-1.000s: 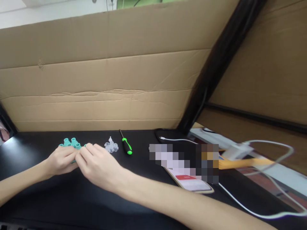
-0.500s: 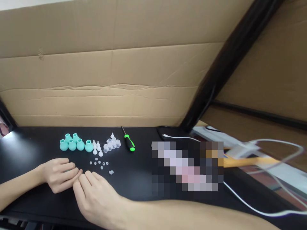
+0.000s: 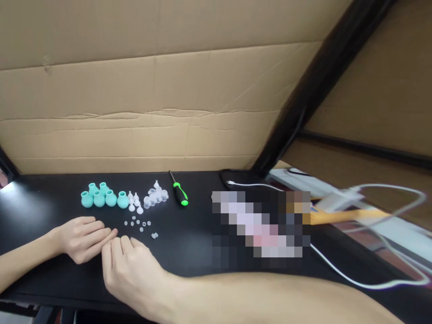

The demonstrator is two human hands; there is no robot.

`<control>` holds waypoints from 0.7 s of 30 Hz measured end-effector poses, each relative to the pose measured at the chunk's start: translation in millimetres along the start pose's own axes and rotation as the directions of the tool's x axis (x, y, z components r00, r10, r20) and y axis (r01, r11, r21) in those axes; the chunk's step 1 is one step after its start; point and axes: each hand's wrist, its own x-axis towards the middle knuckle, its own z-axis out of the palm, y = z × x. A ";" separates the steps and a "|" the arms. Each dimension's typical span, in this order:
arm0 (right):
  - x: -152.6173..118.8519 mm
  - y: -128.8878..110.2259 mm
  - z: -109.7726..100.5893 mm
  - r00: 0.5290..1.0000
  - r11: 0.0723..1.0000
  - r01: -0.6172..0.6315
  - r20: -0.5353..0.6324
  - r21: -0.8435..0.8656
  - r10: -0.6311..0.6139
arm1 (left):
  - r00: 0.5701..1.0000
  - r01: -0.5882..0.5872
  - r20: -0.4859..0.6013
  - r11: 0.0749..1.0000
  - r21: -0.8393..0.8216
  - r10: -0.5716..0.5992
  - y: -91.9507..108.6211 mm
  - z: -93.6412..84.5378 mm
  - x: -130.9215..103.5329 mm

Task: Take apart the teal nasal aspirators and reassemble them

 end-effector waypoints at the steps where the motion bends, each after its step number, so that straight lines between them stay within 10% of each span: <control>1: -0.7 -1.3 2.4 1.000 1.000 -0.006 -0.010 -0.014 0.006 | 1.000 0.013 -0.003 1.000 -0.018 -0.013 -0.7 0.6 -0.2; 9: 9.0 19.5 0.4 0.972 0.986 0.026 0.225 0.165 -0.063 | 0.998 0.065 0.008 0.987 -0.144 -0.064 -4.2 4.4 -1.4; 14: 42.9 53.9 -35.6 0.761 0.899 -0.276 0.649 0.341 -0.013 | 1.000 0.001 -0.018 0.997 -0.079 -0.002 -18.1 7.6 -6.7; 21: 49.6 95.9 -42.2 0.618 0.915 -0.344 0.785 0.210 0.052 | 0.998 -0.058 0.025 0.994 -0.091 0.061 -32.4 12.1 -13.5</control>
